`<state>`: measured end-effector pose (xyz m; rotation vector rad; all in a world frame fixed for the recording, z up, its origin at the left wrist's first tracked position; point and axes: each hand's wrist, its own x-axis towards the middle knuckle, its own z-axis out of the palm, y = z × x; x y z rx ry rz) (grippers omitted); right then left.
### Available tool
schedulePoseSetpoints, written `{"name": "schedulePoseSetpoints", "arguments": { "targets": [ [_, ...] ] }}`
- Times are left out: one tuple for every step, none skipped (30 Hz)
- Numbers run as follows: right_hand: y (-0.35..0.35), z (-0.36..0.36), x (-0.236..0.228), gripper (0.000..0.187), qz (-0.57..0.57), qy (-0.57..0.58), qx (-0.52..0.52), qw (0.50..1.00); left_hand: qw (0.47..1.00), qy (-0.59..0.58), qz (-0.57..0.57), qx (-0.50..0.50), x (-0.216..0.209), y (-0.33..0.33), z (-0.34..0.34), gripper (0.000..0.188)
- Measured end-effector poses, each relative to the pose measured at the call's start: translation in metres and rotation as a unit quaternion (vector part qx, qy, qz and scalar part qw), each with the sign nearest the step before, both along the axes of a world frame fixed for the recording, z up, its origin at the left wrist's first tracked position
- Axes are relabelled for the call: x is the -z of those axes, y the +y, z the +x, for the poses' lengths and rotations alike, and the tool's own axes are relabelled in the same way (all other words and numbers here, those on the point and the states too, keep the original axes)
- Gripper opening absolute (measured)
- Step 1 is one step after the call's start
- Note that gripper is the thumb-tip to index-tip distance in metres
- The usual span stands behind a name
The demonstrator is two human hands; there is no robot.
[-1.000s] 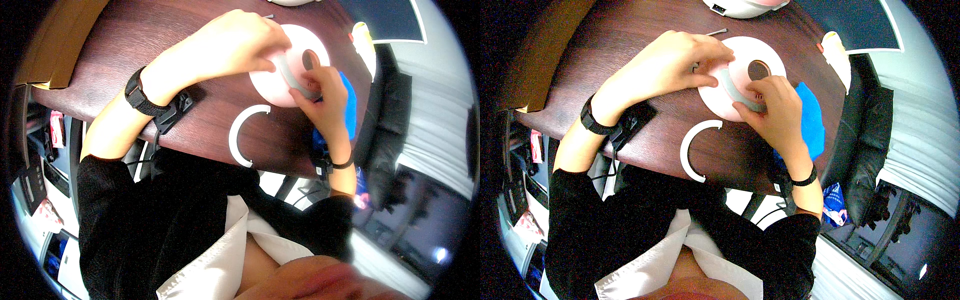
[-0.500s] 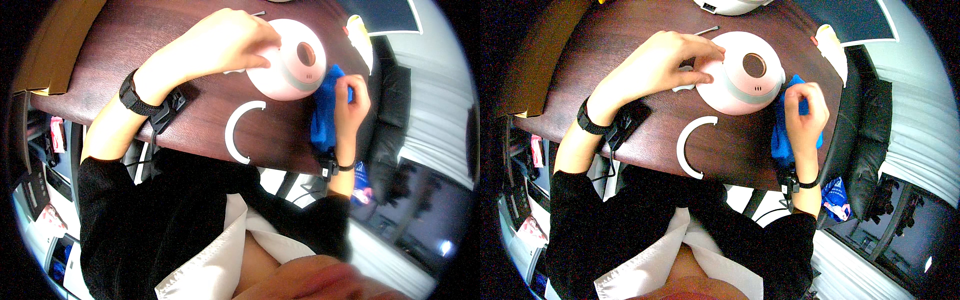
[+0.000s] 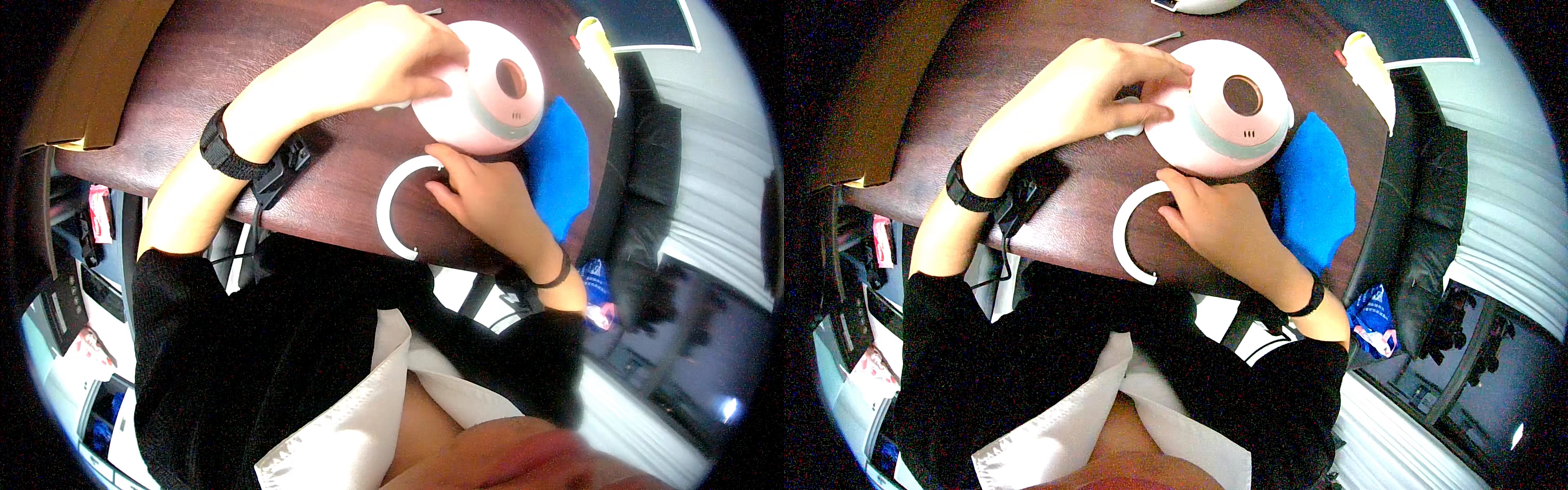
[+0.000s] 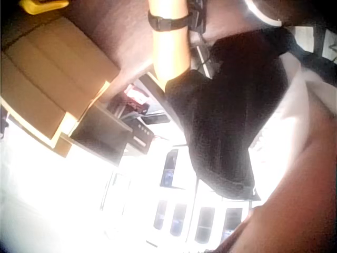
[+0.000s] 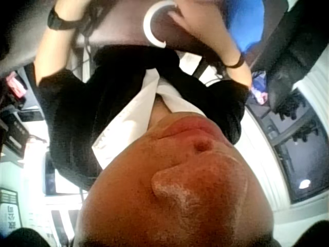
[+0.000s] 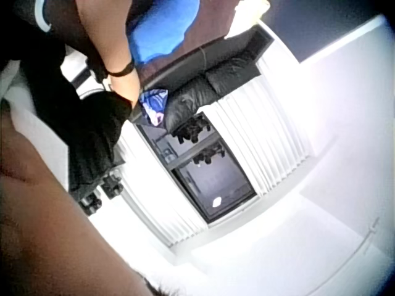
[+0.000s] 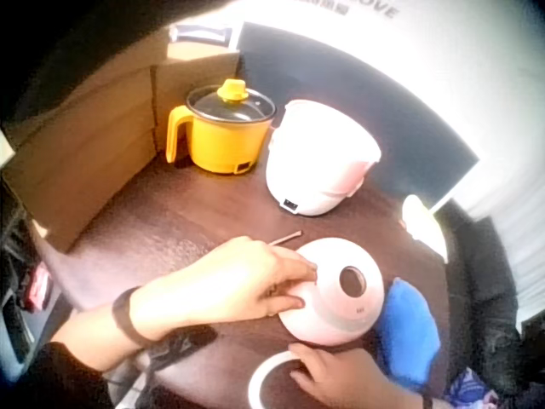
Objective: The person wipes a pink circular appliance part with a blue cloth, then attaches two white curved plastic pieces to its rim. They continue to wipe the part and adjust the attached pieces.
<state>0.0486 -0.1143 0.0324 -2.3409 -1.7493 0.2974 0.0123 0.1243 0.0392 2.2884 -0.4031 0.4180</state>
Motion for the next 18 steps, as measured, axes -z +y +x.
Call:
{"name": "schedulePoseSetpoints", "arguments": {
  "targets": [
    [0.003,0.000,0.003,0.031,-0.007,-0.017,-0.010,1.000,1.000,-0.006,0.001,0.003,0.000,0.000,0.000,0.038],
    [0.005,-0.001,0.006,0.028,-0.014,-0.033,-0.020,0.999,1.000,-0.011,0.001,0.007,0.000,0.000,0.000,0.038],
    [0.007,0.000,0.009,0.025,-0.021,-0.049,-0.029,0.998,1.000,0.001,-0.006,0.010,-0.001,-0.001,0.000,0.037],
    [0.007,0.002,0.010,0.024,-0.011,-0.053,-0.041,0.998,1.000,0.014,-0.013,0.013,-0.002,-0.001,0.001,0.036],
    [0.007,0.005,0.013,0.023,0.000,-0.057,-0.057,0.997,0.999,0.026,-0.020,0.012,-0.002,0.000,0.000,0.035],
    [0.008,0.007,0.014,0.022,0.012,-0.061,-0.073,0.995,1.000,0.017,-0.014,0.013,-0.002,0.000,-0.001,0.035],
    [0.007,0.010,0.012,0.021,0.010,-0.047,-0.068,0.997,1.000,0.007,-0.008,0.013,-0.002,0.000,-0.001,0.034],
    [0.005,0.014,0.008,0.021,0.006,-0.031,-0.061,0.998,1.000,-0.002,-0.004,0.016,-0.001,0.000,0.000,0.033],
    [0.005,0.015,0.004,0.020,0.003,-0.016,-0.054,0.998,1.000,-0.006,-0.004,0.015,0.000,0.000,0.000,0.033],
    [0.007,0.014,0.000,0.020,0.017,-0.011,-0.028,0.999,1.000,-0.010,-0.005,0.014,0.001,0.001,0.000,0.032],
    [0.008,0.010,-0.005,0.020,0.031,-0.003,-0.001,1.000,1.000,-0.013,-0.006,0.015,0.001,0.000,0.000,0.032],
    [0.010,0.007,-0.008,0.020,0.044,0.004,0.026,0.999,1.000,-0.010,-0.004,0.014,0.001,0.000,0.000,0.032],
    [0.011,0.007,-0.008,0.018,0.067,-0.022,0.010,0.997,1.000,-0.008,-0.001,0.012,0.001,0.001,0.000,0.031],
    [0.010,0.007,-0.004,0.018,0.041,-0.033,0.007,0.999,1.000,-0.005,0.003,0.011,-0.002,0.002,-0.001,0.031],
    [0.008,0.007,0.002,0.018,0.016,-0.045,0.003,0.999,0.999,0.050,-0.005,-0.002,-0.005,0.001,-0.001,0.031],
    [0.006,0.006,0.007,0.018,-0.009,-0.057,-0.001,0.998,1.000,0.023,-0.003,0.006,-0.003,0.000,-0.001,0.031],
    [0.005,0.005,0.010,0.018,-0.007,-0.068,0.009,0.998,1.000,-0.006,0.000,0.014,0.000,0.000,0.001,0.032],
    [0.006,0.003,0.013,0.018,-0.006,-0.078,0.018,0.997,0.999,-0.035,0.002,0.022,0.002,0.001,0.001,0.032]
  ]
}}
